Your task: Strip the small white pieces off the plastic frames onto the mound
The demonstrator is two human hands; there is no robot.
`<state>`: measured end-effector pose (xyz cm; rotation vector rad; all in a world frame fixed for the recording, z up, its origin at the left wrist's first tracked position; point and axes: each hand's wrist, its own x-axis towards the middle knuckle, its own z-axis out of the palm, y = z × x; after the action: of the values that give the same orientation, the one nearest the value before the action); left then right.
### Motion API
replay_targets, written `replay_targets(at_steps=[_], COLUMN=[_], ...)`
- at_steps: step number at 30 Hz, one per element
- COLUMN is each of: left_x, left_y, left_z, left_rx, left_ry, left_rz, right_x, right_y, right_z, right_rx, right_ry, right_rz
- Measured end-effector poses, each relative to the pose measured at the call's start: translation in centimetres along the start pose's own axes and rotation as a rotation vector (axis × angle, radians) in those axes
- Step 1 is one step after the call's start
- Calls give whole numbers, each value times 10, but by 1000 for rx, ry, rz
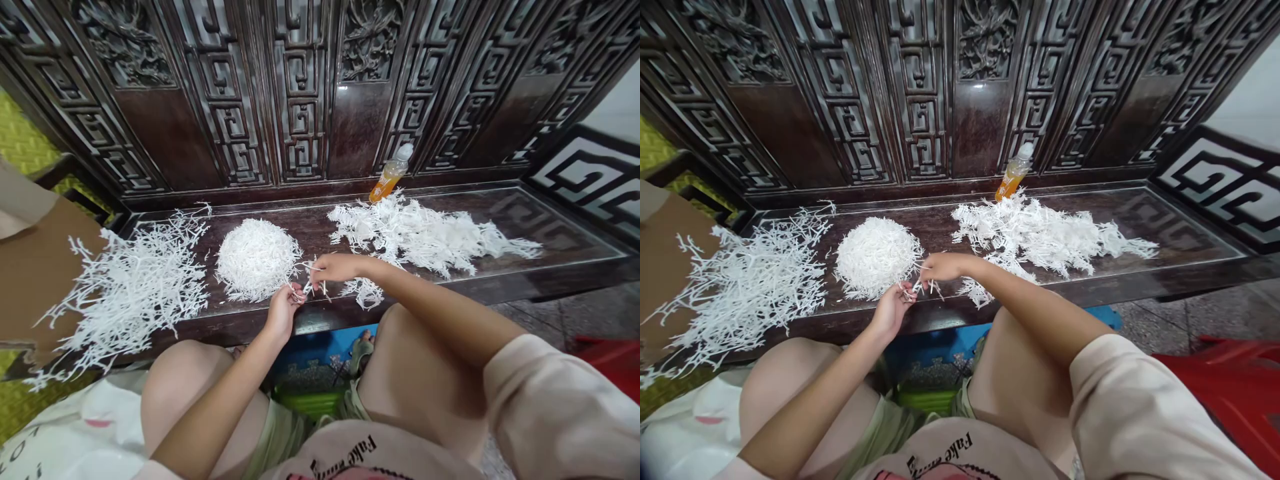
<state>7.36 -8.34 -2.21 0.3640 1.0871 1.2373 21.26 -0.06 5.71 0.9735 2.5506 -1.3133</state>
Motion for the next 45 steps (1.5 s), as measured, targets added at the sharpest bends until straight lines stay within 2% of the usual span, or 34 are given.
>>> replay_targets(at_steps=[4, 8, 12, 14, 18, 22, 24, 27, 30, 34, 38, 45], left_x=[-1, 1, 0, -1, -1, 1, 1, 1, 2, 3, 6, 13], left_y=[7, 8, 6, 6, 5, 2, -1, -3, -4, -4, -5, 6], left_z=[-1, -2, -4, -4, -3, -2, -2, -3, -2, -1, 1, 7], left_rx=[-139, -174, -207, -228, -189, 15, 150, 295, 348, 381, 340, 302], left_ry=[20, 69, 14, -19, -120, -239, -246, -190, -133, -76, -45, -4], left_rz=[-143, -196, -297, -306, -182, 13, 103, 197, 225, 228, 206, 250], right_x=[4, 4, 6, 7, 11, 14, 15, 18, 18, 16, 16, 19], right_y=[4, 4, 6, 8, 11, 13, 13, 13, 12, 5, -4, -11], right_z=[1, 4, 6, 7, 10, 15, 18, 21, 23, 24, 24, 21], right_rx=[109, 175, 279, 325, 327, 337, 343, 330, 214, -153, -445, -596], right_ry=[11, 9, 73, 99, 149, 189, 187, 160, 150, 241, 310, 396], right_rz=[25, 36, 65, 80, 130, 138, 114, 91, 56, -26, -41, -27])
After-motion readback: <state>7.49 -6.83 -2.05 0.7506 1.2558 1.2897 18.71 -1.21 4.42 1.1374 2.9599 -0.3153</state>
